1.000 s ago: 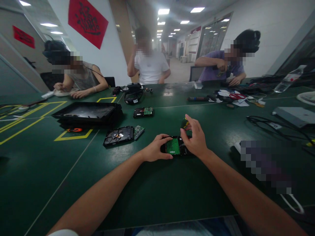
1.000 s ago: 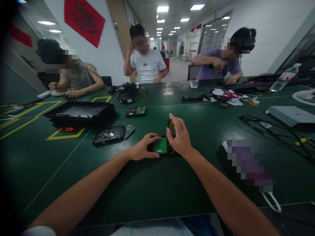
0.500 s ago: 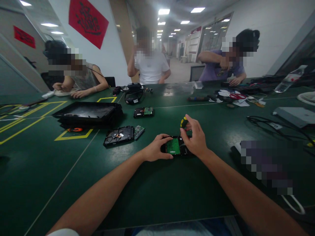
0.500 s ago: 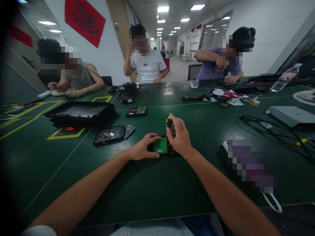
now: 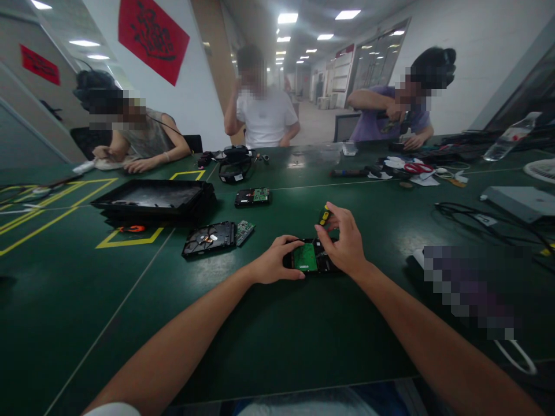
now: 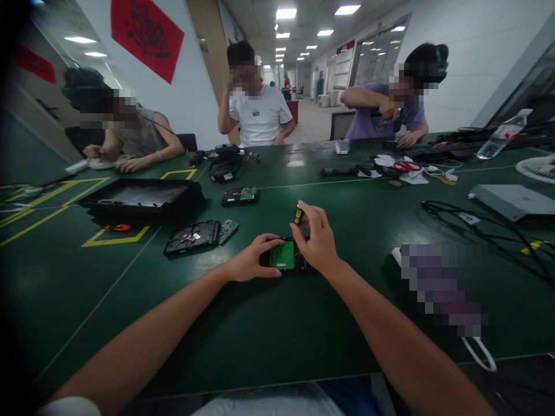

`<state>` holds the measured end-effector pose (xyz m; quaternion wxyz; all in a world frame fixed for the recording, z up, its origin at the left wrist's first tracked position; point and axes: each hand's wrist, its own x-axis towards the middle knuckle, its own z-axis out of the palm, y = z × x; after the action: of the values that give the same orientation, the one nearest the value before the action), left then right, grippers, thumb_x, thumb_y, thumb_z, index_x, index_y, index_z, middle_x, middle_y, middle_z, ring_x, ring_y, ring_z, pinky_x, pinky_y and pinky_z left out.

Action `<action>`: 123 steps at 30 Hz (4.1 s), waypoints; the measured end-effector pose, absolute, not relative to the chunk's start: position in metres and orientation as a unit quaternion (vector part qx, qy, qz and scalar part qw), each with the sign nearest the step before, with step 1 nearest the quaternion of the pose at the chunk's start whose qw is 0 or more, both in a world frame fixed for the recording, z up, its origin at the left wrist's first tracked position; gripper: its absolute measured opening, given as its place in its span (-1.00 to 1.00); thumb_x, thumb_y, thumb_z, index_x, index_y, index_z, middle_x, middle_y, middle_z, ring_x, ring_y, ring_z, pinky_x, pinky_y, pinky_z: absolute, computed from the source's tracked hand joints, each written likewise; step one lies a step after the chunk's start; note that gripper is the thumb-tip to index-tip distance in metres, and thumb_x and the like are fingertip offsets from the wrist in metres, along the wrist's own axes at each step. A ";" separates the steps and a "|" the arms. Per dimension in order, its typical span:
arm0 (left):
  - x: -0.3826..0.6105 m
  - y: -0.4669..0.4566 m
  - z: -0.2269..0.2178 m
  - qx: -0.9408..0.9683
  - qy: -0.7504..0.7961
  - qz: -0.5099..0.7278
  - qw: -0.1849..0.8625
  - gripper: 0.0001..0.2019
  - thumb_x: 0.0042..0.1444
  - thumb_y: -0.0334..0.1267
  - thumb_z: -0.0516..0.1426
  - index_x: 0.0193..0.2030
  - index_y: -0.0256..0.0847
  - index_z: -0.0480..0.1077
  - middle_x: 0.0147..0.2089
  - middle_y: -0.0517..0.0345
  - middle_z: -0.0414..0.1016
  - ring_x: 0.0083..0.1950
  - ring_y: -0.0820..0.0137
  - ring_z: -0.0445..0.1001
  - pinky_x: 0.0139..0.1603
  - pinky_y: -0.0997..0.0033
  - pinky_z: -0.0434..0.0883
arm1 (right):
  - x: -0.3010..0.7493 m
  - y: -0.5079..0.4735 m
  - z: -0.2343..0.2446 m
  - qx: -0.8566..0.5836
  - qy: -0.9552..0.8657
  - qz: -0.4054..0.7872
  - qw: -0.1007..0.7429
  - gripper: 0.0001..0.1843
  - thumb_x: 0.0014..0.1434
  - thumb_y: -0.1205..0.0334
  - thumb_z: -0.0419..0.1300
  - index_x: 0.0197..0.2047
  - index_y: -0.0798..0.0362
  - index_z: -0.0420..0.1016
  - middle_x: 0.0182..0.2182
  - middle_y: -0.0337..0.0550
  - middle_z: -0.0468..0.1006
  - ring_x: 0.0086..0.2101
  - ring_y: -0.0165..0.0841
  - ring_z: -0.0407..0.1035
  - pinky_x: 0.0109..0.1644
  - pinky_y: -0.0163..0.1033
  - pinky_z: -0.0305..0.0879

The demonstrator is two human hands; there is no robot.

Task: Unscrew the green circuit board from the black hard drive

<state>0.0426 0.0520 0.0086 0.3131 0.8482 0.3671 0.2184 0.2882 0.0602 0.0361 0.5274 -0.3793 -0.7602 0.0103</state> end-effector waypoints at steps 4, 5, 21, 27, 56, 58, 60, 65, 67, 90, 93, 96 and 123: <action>0.043 0.051 0.010 0.847 0.368 0.213 0.319 -0.08 0.00 0.12 0.42 0.45 -0.08 0.24 0.42 -0.12 0.16 0.46 -0.06 0.16 0.49 -0.11 0.21 | 0.287 0.060 0.036 -0.382 -0.759 0.018 0.527 -0.34 0.37 0.25 0.17 0.47 -0.17 0.10 0.14 0.02 0.41 -0.12 -0.22 0.49 0.01 0.05 0.57; 0.043 0.051 0.010 0.847 0.368 0.212 0.319 -0.08 0.00 0.12 0.42 0.45 -0.10 0.23 0.42 -0.13 0.16 0.46 -0.06 0.16 0.49 -0.10 0.21 | 0.287 0.060 0.036 -0.384 -0.757 0.014 0.529 -0.33 0.37 0.24 0.19 0.46 -0.17 0.10 0.13 0.01 0.42 -0.13 -0.23 0.49 -0.01 0.04 0.58; 0.044 0.049 0.013 0.847 0.367 0.222 0.314 -0.10 -0.01 0.07 0.43 0.44 -0.09 0.25 0.42 -0.13 0.17 0.46 -0.07 0.16 0.50 -0.12 0.19 | 0.288 0.061 0.035 -0.394 -0.746 0.003 0.537 -0.32 0.32 0.17 0.27 0.44 -0.17 0.17 0.12 0.02 0.41 -0.18 -0.22 0.49 -0.12 0.02 0.60; 0.044 0.049 0.013 0.845 0.368 0.223 0.318 -0.09 -0.02 0.08 0.43 0.44 -0.08 0.25 0.41 -0.12 0.18 0.45 -0.08 0.17 0.49 -0.14 0.19 | 0.287 0.060 0.037 -0.383 -0.758 0.021 0.527 -0.34 0.38 0.23 0.18 0.48 -0.19 0.10 0.12 0.01 0.41 -0.12 -0.21 0.49 0.01 0.06 0.57; 0.044 0.050 0.011 0.847 0.363 0.223 0.316 -0.09 -0.02 0.10 0.43 0.44 -0.07 0.25 0.41 -0.12 0.18 0.45 -0.07 0.18 0.49 -0.14 0.19 | 0.288 0.061 0.038 -0.380 -0.757 0.007 0.531 -0.37 0.36 0.25 0.19 0.43 -0.18 0.14 0.14 0.01 0.39 -0.16 -0.23 0.48 -0.06 0.03 0.58; 0.044 0.050 0.011 0.846 0.365 0.229 0.314 -0.09 -0.03 0.08 0.44 0.44 -0.08 0.25 0.41 -0.12 0.18 0.45 -0.08 0.19 0.50 -0.14 0.18 | 0.288 0.061 0.038 -0.386 -0.755 -0.008 0.530 -0.38 0.34 0.20 0.23 0.41 -0.18 0.17 0.12 0.01 0.40 -0.20 -0.23 0.47 -0.09 0.05 0.58; 0.045 0.049 0.012 0.844 0.368 0.233 0.314 -0.09 -0.04 0.07 0.44 0.43 -0.08 0.26 0.41 -0.13 0.19 0.44 -0.08 0.20 0.49 -0.16 0.19 | 0.288 0.061 0.038 -0.390 -0.752 -0.014 0.532 -0.39 0.33 0.18 0.25 0.38 -0.17 0.18 0.12 0.01 0.40 -0.23 -0.24 0.46 -0.09 0.08 0.58; 0.046 0.048 0.012 0.843 0.369 0.236 0.313 -0.10 -0.05 0.04 0.45 0.41 -0.08 0.28 0.40 -0.13 0.21 0.44 -0.10 0.20 0.48 -0.18 0.21 | 0.287 0.061 0.039 -0.389 -0.752 -0.008 0.532 -0.41 0.34 0.20 0.24 0.37 -0.15 0.19 0.12 0.01 0.39 -0.24 -0.26 0.45 -0.11 0.04 0.57; 0.046 0.048 0.011 0.843 0.368 0.237 0.312 -0.10 -0.05 0.03 0.45 0.42 -0.09 0.27 0.41 -0.13 0.20 0.45 -0.09 0.19 0.48 -0.16 0.21 | 0.287 0.060 0.040 -0.390 -0.757 -0.018 0.525 -0.41 0.34 0.20 0.24 0.37 -0.16 0.19 0.09 0.00 0.40 -0.24 -0.25 0.45 -0.09 0.05 0.56; 0.044 0.051 0.006 0.844 0.371 0.236 0.307 -0.01 -0.08 0.17 0.44 0.45 -0.09 0.24 0.41 -0.15 0.20 0.45 -0.10 0.18 0.47 -0.17 0.21 | 0.281 0.059 0.049 -0.386 -0.780 0.015 0.493 -0.41 0.37 0.21 0.17 0.41 -0.19 0.17 0.03 -0.04 0.48 -0.18 -0.20 0.48 -0.01 0.07 0.54; 0.045 0.049 0.007 0.847 0.371 0.237 0.297 -0.03 -0.06 0.15 0.43 0.45 -0.10 0.23 0.41 -0.16 0.20 0.45 -0.10 0.19 0.47 -0.18 0.21 | 0.281 0.060 0.049 -0.390 -0.779 0.005 0.492 -0.42 0.35 0.18 0.21 0.39 -0.18 0.21 0.01 -0.04 0.47 -0.20 -0.20 0.47 -0.06 0.06 0.55; 0.047 0.046 0.008 0.854 0.369 0.237 0.280 -0.05 -0.03 0.14 0.42 0.46 -0.13 0.22 0.41 -0.19 0.20 0.44 -0.08 0.20 0.45 -0.16 0.24 | 0.282 0.061 0.048 -0.396 -0.775 0.000 0.492 -0.41 0.33 0.15 0.25 0.37 -0.16 0.23 0.02 -0.03 0.46 -0.20 -0.20 0.47 -0.09 0.05 0.55; 0.056 0.044 0.008 0.824 0.399 0.260 0.307 -0.11 -0.08 0.08 0.47 0.35 -0.14 0.28 0.38 -0.19 0.22 0.43 -0.07 0.21 0.45 -0.15 0.24 | 0.287 0.056 0.045 -0.382 -0.768 0.094 0.505 -0.36 0.39 0.19 0.19 0.46 -0.19 0.13 0.12 -0.03 0.52 -0.05 -0.16 0.54 0.11 0.11 0.54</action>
<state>0.0557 0.0438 0.0077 0.3074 0.8239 0.3988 0.2600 0.2870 0.0563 0.0452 0.5050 -0.3820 -0.7683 0.0936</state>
